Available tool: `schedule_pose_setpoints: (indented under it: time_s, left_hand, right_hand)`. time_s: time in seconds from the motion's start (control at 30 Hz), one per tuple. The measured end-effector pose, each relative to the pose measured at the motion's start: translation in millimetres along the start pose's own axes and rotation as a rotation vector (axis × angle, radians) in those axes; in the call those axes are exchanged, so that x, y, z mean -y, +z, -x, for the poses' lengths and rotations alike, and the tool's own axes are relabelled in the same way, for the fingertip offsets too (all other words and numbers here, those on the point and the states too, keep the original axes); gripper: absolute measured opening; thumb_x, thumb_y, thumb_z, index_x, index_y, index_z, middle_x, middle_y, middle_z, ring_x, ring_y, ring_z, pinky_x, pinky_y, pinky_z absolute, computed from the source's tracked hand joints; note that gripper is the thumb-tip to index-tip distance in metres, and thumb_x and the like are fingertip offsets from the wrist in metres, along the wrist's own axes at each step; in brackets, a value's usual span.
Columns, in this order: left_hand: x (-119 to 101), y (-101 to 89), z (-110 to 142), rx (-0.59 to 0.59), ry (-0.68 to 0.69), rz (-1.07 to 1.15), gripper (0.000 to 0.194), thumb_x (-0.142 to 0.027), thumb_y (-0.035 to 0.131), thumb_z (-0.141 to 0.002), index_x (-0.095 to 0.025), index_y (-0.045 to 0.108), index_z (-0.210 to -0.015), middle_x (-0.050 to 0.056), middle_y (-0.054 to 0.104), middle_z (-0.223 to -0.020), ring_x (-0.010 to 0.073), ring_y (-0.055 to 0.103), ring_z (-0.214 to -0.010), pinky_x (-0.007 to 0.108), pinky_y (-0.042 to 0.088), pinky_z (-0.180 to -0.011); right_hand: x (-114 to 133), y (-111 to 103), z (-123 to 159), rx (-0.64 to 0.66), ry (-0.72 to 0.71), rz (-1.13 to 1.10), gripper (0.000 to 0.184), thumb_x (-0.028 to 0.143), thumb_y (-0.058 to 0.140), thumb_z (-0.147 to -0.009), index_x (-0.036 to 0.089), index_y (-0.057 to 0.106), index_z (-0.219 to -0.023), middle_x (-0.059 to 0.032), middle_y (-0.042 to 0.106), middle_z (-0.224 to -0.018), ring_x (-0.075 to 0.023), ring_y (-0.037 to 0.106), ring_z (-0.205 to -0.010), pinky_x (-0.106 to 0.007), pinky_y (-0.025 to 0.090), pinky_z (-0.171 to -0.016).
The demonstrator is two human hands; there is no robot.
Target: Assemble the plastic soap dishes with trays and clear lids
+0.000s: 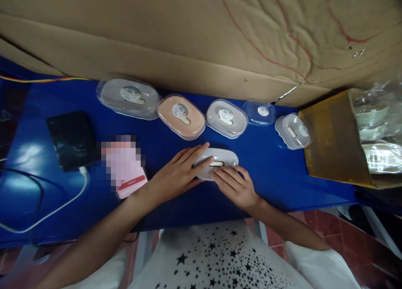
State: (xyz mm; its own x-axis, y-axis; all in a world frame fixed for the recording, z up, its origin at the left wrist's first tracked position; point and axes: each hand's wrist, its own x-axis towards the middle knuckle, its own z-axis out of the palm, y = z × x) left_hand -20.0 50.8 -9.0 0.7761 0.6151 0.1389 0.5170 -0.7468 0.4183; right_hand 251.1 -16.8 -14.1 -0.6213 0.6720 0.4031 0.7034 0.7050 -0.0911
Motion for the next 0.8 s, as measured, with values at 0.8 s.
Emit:
schedule_pose_setpoints:
  time_s: [0.8]
  left_hand:
    - [0, 0.4, 5, -0.041, -0.241, 0.537, 0.113, -0.030, 0.085, -0.096, -0.043, 0.008, -0.178, 0.009, 0.033, -0.182, 0.0347, 0.038, -0.166, 0.057, 0.040, -0.135]
  right_hand:
    - [-50, -36, 21, 0.024, 0.287, -0.318, 0.073, 0.041, 0.078, -0.101, 0.039, 0.046, -0.167, -0.0112, 0.055, -0.161, -0.0345, 0.057, -0.146, -0.057, 0.055, -0.115]
